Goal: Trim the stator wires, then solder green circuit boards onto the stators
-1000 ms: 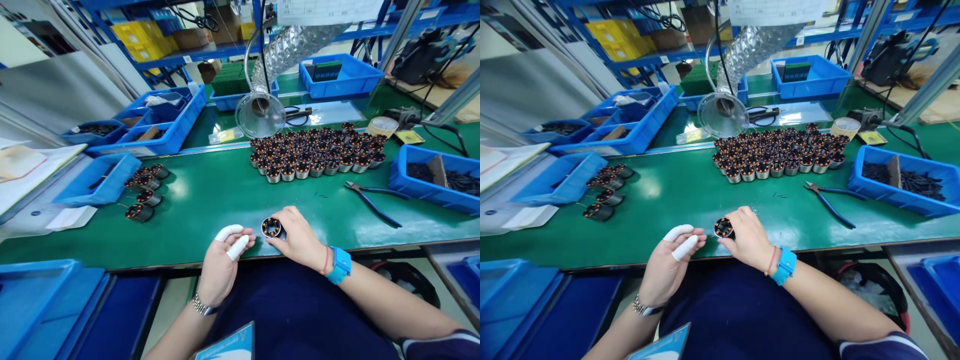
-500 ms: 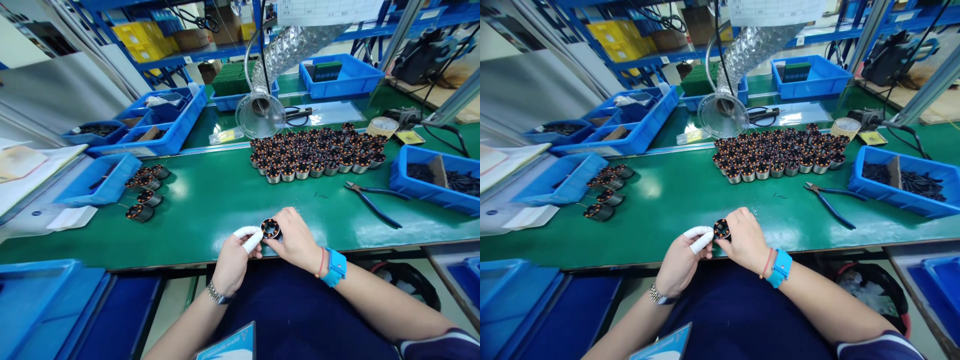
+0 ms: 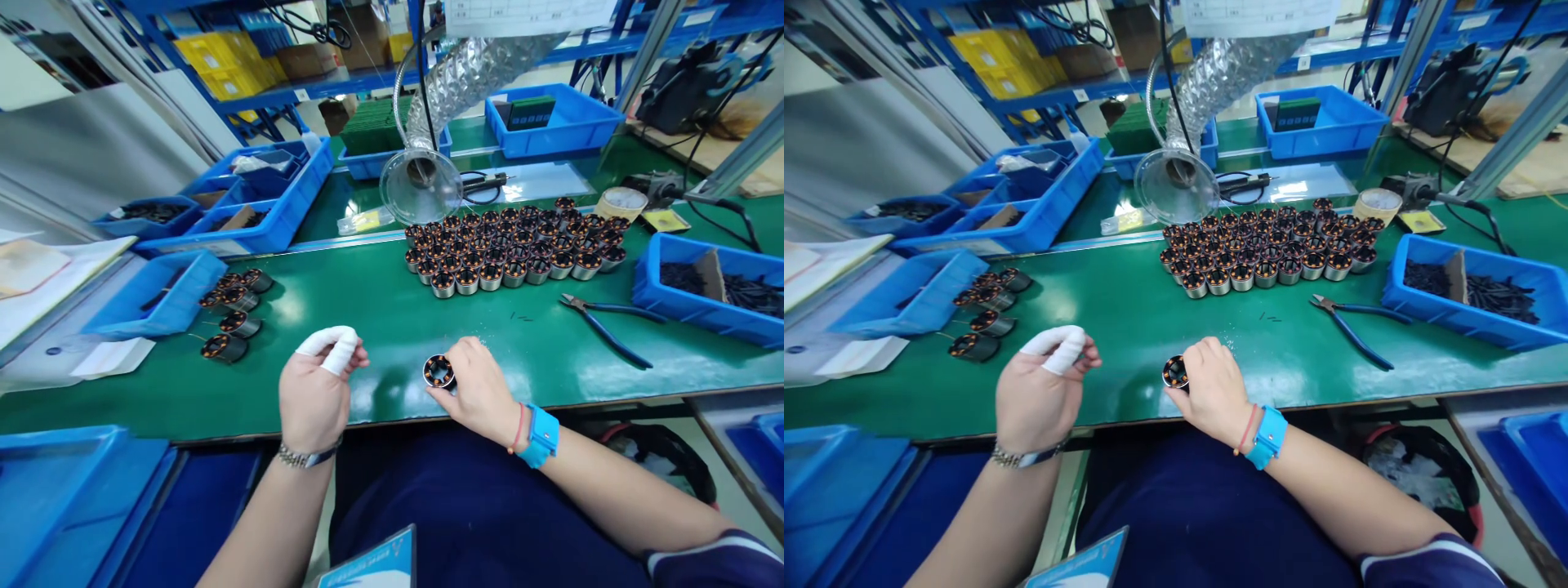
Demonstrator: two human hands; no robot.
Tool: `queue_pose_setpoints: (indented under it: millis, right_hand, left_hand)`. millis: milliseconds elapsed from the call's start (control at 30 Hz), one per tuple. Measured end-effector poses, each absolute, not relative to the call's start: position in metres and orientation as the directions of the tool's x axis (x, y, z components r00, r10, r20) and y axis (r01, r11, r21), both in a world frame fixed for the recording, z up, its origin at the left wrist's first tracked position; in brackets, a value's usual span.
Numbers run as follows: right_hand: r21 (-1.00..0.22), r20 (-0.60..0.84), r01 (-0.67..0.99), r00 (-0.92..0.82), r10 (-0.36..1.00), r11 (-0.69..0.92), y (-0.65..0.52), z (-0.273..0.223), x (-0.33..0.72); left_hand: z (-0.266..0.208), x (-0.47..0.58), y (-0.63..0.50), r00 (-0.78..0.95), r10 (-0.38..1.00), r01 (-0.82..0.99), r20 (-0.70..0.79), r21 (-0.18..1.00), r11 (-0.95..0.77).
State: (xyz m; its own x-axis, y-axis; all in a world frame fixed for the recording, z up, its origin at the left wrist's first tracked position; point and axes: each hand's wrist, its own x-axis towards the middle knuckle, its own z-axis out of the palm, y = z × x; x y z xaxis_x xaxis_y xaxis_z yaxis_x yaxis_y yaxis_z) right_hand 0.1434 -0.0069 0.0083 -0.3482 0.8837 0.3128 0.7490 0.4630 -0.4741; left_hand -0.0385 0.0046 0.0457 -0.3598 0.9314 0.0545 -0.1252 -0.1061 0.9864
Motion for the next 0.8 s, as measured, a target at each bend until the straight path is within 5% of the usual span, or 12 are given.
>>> queue_pose_setpoints:
  millis: [133,333,800]
  right_hand:
    - [-0.526,0.296,0.727,-0.33,0.896,0.441,-0.01,0.011,0.149]
    - [-0.696,0.288,0.576,-0.322,0.902,0.428,0.001,0.019,0.173]
    - [-0.668,0.308,0.563,-0.387,0.869,0.488,0.033,0.029,0.169]
  left_hand:
    - [0.026,-0.022,-0.016,-0.105,0.988,-0.013,-0.117,0.993,0.116]
    - [0.006,0.002,-0.016,0.12,0.972,0.029,-0.2,0.98,0.198]
    - [0.011,-0.008,0.014,0.412,0.895,-0.002,-0.169,0.982,0.186]
